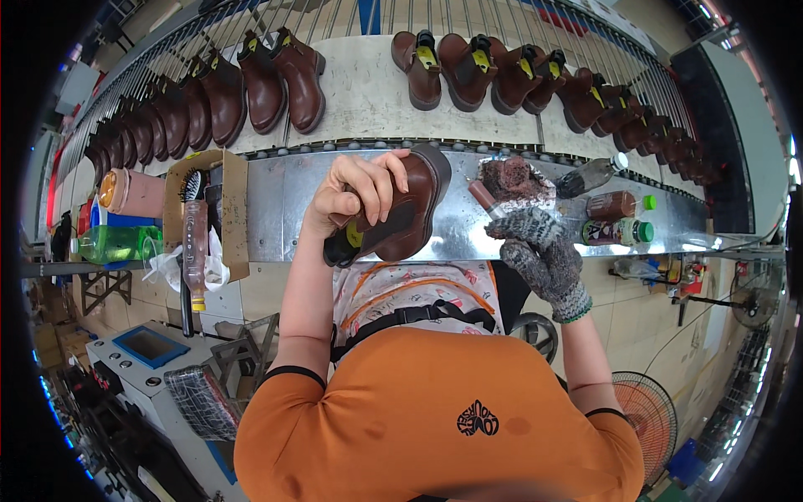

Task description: Applying adhesive or finish to shoe soles on a manufacturing line.

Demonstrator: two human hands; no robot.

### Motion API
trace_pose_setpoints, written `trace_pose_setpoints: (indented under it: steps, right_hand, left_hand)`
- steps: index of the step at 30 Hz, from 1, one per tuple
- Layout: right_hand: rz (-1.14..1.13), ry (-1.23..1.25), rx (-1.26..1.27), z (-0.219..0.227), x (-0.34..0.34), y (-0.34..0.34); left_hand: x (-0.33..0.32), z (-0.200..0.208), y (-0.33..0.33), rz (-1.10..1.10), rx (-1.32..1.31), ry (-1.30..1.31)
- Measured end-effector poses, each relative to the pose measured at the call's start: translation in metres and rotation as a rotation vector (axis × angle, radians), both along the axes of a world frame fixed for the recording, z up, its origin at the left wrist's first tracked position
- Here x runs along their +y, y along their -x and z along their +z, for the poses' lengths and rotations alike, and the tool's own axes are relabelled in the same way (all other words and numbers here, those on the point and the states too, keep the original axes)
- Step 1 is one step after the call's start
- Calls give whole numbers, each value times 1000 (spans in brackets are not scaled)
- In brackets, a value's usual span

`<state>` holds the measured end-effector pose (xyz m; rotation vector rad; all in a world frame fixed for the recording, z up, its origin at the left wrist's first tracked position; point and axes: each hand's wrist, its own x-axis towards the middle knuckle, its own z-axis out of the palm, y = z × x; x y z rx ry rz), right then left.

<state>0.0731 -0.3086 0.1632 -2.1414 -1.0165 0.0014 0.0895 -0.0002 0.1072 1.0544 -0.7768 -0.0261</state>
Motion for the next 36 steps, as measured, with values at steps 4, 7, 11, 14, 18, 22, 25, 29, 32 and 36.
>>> trace_pose_setpoints:
  steps: [4, 7, 11, 14, 18, 22, 25, 29, 32, 36]
  right_hand:
    - [18, 222, -53, 30, 16, 0]
    - [63, 228, -45, 38, 23, -3]
    - [77, 263, -63, 41, 26, -5]
    - [97, 222, -14, 34, 26, -8]
    - [95, 224, -59, 34, 27, -10]
    - [120, 162, -79, 22, 26, -14]
    - [130, 92, -126, 14, 30, -15]
    - [67, 99, -65, -13, 41, -14]
    - [134, -82, -60, -39, 55, -20]
    - [150, -110, -80, -70, 66, -21]
  left_hand:
    - [-2, -2, -1, -10, -9, 14]
    - [-3, -2, -2, -23, -14, 20]
    - [-4, 0, -1, -25, 0, 26]
    - [-4, -1, -2, -39, -16, 22]
    - [-4, -1, -2, -37, -14, 13]
    - [-2, -2, -4, -39, -15, 20]
    - [5, -5, -5, -18, -23, 41]
    - [25, -21, -15, 48, -40, 74]
    - [39, -31, -19, 110, -7, 128]
    - [56, -46, -22, 200, 93, 262]
